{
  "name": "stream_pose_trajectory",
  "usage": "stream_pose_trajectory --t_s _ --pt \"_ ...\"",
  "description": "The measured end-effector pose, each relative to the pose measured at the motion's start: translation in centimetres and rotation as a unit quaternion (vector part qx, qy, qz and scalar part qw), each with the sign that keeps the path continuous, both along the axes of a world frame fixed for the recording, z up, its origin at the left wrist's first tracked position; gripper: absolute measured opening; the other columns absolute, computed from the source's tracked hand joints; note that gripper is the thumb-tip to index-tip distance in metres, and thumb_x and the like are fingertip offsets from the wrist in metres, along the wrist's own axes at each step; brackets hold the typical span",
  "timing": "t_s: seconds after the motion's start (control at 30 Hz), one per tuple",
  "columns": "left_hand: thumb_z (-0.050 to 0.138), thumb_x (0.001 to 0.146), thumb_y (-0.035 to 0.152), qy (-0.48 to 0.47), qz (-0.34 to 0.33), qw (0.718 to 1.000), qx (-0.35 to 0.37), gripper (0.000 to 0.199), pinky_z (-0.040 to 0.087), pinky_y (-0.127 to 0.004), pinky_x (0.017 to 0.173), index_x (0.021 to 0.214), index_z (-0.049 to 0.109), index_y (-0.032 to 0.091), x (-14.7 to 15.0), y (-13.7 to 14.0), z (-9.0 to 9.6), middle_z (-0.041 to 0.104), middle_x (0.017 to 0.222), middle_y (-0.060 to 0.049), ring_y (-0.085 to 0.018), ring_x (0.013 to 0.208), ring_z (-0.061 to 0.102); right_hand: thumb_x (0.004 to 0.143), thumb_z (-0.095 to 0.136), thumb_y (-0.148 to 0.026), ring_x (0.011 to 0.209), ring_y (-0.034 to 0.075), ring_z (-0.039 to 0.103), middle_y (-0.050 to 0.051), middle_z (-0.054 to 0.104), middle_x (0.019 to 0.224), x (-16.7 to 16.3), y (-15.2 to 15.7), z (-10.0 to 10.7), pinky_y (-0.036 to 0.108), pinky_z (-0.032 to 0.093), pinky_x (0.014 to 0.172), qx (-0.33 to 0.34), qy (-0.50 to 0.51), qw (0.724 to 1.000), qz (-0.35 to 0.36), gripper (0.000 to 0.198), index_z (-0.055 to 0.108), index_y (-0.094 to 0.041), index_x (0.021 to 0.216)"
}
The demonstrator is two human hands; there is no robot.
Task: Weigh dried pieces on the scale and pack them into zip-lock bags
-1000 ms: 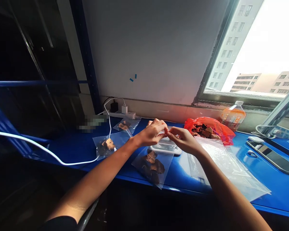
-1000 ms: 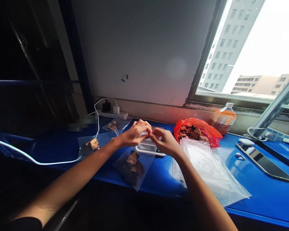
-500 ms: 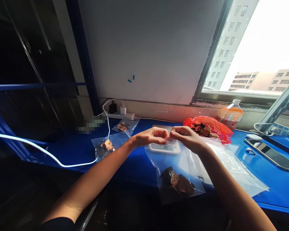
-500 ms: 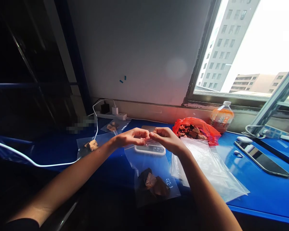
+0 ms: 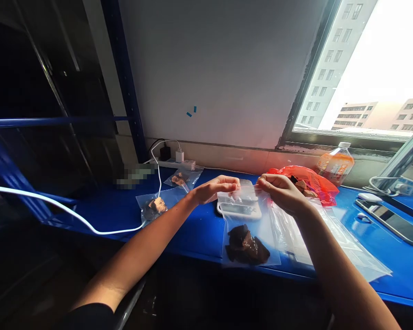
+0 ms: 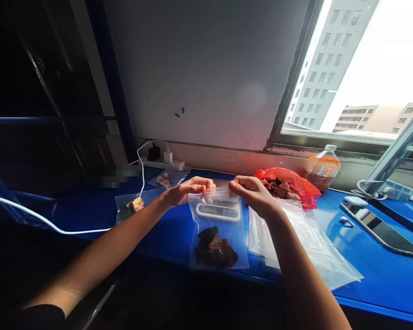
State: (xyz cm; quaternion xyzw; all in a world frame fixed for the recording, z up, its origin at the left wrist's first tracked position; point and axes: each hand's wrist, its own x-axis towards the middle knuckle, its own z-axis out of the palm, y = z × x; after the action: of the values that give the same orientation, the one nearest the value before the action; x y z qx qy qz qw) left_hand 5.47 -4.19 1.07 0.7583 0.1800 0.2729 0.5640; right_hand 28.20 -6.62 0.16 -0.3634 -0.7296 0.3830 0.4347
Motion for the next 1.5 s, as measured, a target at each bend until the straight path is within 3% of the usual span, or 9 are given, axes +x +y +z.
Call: stream_pose_trajectory --t_s 0.3,0.6,0.7,0.77,0.9,1.0,1.13,1.27,1.5 --pt "0.066 0.068 0.039 0.018 -0.008 0.998 0.059 0.028 0.032 -0.026 0.060 0.069 0.050 0.015 -0.8 -0.3 1.2 0.044 0.068 0.002 -0.011 0.064 0.040 0.074 0.064 -0.058 0.058 0.011 0.036 -0.001 0.041 0.061 1.7 0.7 0.2 0.025 0.030 0.053 0.024 0.048 0.997 -0.047 0.043 0.051 -0.020 0.060" --pt "0.065 0.069 0.035 0.101 -0.005 0.982 0.160 0.022 0.033 -0.024 0.059 0.070 0.058 0.014 -1.5 0.7 6.1 0.050 0.067 0.001 -0.011 0.063 0.042 0.079 0.058 -0.058 0.061 0.013 0.043 0.001 0.048 0.064 1.6 -2.1 1.2 0.026 0.036 0.055 0.038 -0.028 0.999 0.005 0.043 0.054 -0.019 0.062" --pt "0.064 0.069 0.034 0.120 -0.031 0.978 0.167 0.021 0.035 -0.025 0.059 0.069 0.059 0.014 -1.2 0.4 7.4 0.051 0.067 0.000 -0.011 0.063 0.044 0.078 0.062 -0.053 0.064 0.014 0.048 0.002 0.053 0.069 2.5 -3.3 1.6 0.028 0.040 0.059 0.056 0.055 0.996 -0.033 0.035 0.059 -0.020 0.070" --pt "0.063 0.073 0.033 0.113 -0.030 0.974 0.193 0.018 0.037 -0.025 0.060 0.071 0.060 0.015 -0.8 -0.1 8.2 0.053 0.069 0.000 -0.011 0.065 0.046 0.078 0.064 -0.048 0.067 0.015 0.051 0.001 0.055 0.072 3.2 -4.6 1.2 0.029 0.042 0.062 0.070 0.171 0.976 -0.114 0.026 0.062 -0.021 0.080" --pt "0.062 0.079 0.028 0.078 0.018 0.950 0.301 0.012 0.043 -0.027 0.067 0.080 0.061 0.016 1.2 -1.3 10.6 0.056 0.073 0.001 -0.010 0.068 0.051 0.080 0.063 -0.032 0.063 0.011 0.050 -0.003 0.052 0.065 2.2 -8.7 -1.8 0.026 0.043 0.066 0.130 0.390 0.859 -0.305 0.011 0.060 -0.022 0.079" --pt "0.061 0.083 0.029 0.039 0.056 0.927 0.368 0.016 0.045 -0.030 0.074 0.089 0.060 0.014 3.3 -2.5 12.7 0.056 0.078 0.000 -0.009 0.074 0.053 0.079 0.066 -0.038 0.064 0.012 0.054 0.000 0.058 0.069 -0.3 -10.6 -4.0 0.026 0.042 0.062 -0.030 0.302 0.927 -0.219 0.019 0.062 -0.020 0.079" --pt "0.052 0.090 0.030 0.019 0.100 0.900 0.423 0.022 0.045 -0.032 0.081 0.099 0.059 0.011 5.1 -3.3 14.2 0.058 0.083 -0.001 -0.009 0.079 0.054 0.079 0.063 -0.050 0.081 0.020 0.064 0.005 0.067 0.094 -1.6 -9.3 -3.5 0.032 0.049 0.063 -0.083 0.396 0.905 -0.134 0.031 0.064 -0.024 0.097" --pt "0.059 0.084 0.025 0.057 0.083 0.887 0.451 0.012 0.047 -0.028 0.073 0.091 0.061 0.015 5.5 -2.2 13.1 0.061 0.081 -0.001 -0.012 0.077 0.058 0.079 0.065 -0.040 0.104 0.022 0.062 0.004 0.066 0.106 1.3 -7.9 -1.6 0.041 0.052 0.087 0.040 0.435 0.873 -0.219 0.022 0.065 -0.026 0.096" --pt "0.055 0.084 0.025 0.216 0.057 0.852 0.474 0.034 0.045 -0.027 0.073 0.117 0.059 0.021 4.7 -1.0 7.3 0.065 0.112 -0.005 -0.016 0.092 0.060 0.057 0.081 -0.025 0.088 0.021 0.066 0.003 0.067 0.088 10.0 -6.7 -0.7 0.047 0.049 0.093 0.151 0.276 0.863 -0.395 0.036 0.063 -0.020 0.089"
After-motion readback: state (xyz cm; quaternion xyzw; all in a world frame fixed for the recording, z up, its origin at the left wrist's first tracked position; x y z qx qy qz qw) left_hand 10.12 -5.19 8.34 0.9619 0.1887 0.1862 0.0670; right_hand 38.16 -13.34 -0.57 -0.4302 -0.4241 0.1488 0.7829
